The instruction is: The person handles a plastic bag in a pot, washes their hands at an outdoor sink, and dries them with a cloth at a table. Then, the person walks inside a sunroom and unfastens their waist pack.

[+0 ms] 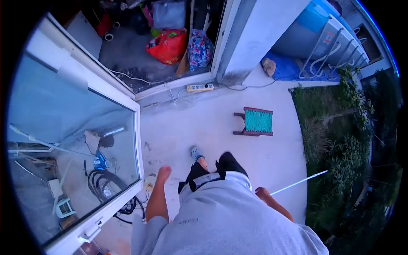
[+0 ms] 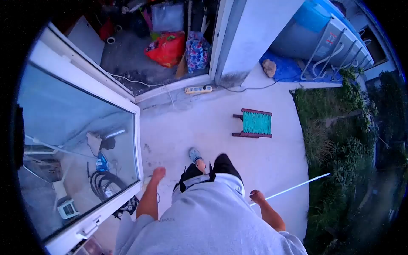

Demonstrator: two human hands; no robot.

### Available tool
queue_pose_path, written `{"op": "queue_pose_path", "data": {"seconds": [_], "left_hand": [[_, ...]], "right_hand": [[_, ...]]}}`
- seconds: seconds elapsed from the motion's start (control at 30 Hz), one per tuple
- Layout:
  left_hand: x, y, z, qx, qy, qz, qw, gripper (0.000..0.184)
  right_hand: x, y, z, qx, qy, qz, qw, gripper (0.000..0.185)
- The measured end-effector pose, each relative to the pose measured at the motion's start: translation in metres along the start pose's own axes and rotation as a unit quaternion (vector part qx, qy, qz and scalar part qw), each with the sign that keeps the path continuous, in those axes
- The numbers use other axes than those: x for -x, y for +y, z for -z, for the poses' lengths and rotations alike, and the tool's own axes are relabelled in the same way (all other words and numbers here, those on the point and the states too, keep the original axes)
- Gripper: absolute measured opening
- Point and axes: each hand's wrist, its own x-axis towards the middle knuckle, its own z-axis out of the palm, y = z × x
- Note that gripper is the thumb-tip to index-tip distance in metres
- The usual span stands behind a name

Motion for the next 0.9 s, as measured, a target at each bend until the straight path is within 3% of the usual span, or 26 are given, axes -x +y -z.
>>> {"op": "queue_pose_path", "data": {"seconds": [0.03, 0.1, 0.23, 0.3, 0.33, 0.37, 0.43, 0.47, 0.53, 0.63, 0.67, 0.73, 0.8, 0.9], "left_hand": [[-0.015, 0.019, 0.018, 0.064, 0.031, -0.018, 0.997, 0.020], [-0.049, 0.072, 0.060, 0.144, 0.071, -0.063, 0.985, 0.023], [-0.089, 0.153, 0.118, 0.197, 0.095, -0.103, 0.970, 0.025], [-0.117, 0.141, 0.120, 0.190, 0.098, -0.095, 0.972, 0.027], [-0.132, 0.132, 0.122, 0.181, 0.100, -0.099, 0.973, 0.028], [-0.142, 0.120, 0.117, 0.179, 0.107, -0.087, 0.974, 0.028], [-0.147, 0.098, 0.108, 0.213, 0.108, 0.022, 0.971, 0.029], [-0.140, 0.106, 0.116, 0.209, 0.107, 0.032, 0.971, 0.029], [-0.132, 0.142, 0.129, 0.410, 0.093, 0.131, 0.898, 0.029], [-0.173, 0.146, 0.133, 0.393, 0.086, 0.211, 0.891, 0.029], [-0.193, 0.139, 0.129, 0.394, 0.081, 0.222, 0.888, 0.029], [-0.244, 0.117, 0.112, 0.272, 0.107, 0.097, 0.951, 0.029], [-0.298, 0.154, 0.127, 0.180, 0.107, 0.075, 0.975, 0.031], [-0.413, 0.136, 0.100, 0.121, 0.126, 0.065, 0.982, 0.039]], "right_hand": [[0.002, -0.011, 0.004, 0.013, 0.001, -0.021, 1.000, 0.018], [-0.026, -0.028, 0.021, -0.101, -0.032, -0.074, 0.992, 0.017], [-0.114, -0.105, 0.091, -0.033, -0.011, 0.006, 0.999, 0.018], [-0.171, -0.149, 0.131, -0.012, 0.015, 0.040, 0.999, 0.017], [-0.204, -0.169, 0.149, 0.023, 0.034, 0.106, 0.994, 0.016], [-0.239, -0.187, 0.167, 0.054, 0.055, 0.172, 0.982, 0.015], [-0.305, -0.234, 0.203, 0.092, 0.045, 0.206, 0.973, 0.014], [-0.327, -0.266, 0.219, 0.084, 0.078, 0.220, 0.969, 0.014], [-0.361, -0.334, 0.258, 0.066, 0.088, 0.239, 0.965, 0.018], [-0.427, -0.412, 0.287, 0.025, 0.064, 0.301, 0.951, 0.021], [-0.438, -0.442, 0.294, 0.006, 0.049, 0.277, 0.960, 0.022], [-0.467, -0.488, 0.298, -0.007, 0.023, 0.245, 0.969, 0.022], [-0.512, -0.514, 0.284, 0.032, 0.015, 0.235, 0.971, 0.026], [-0.582, -0.539, 0.249, 0.149, 0.010, 0.222, 0.963, 0.031]]}}
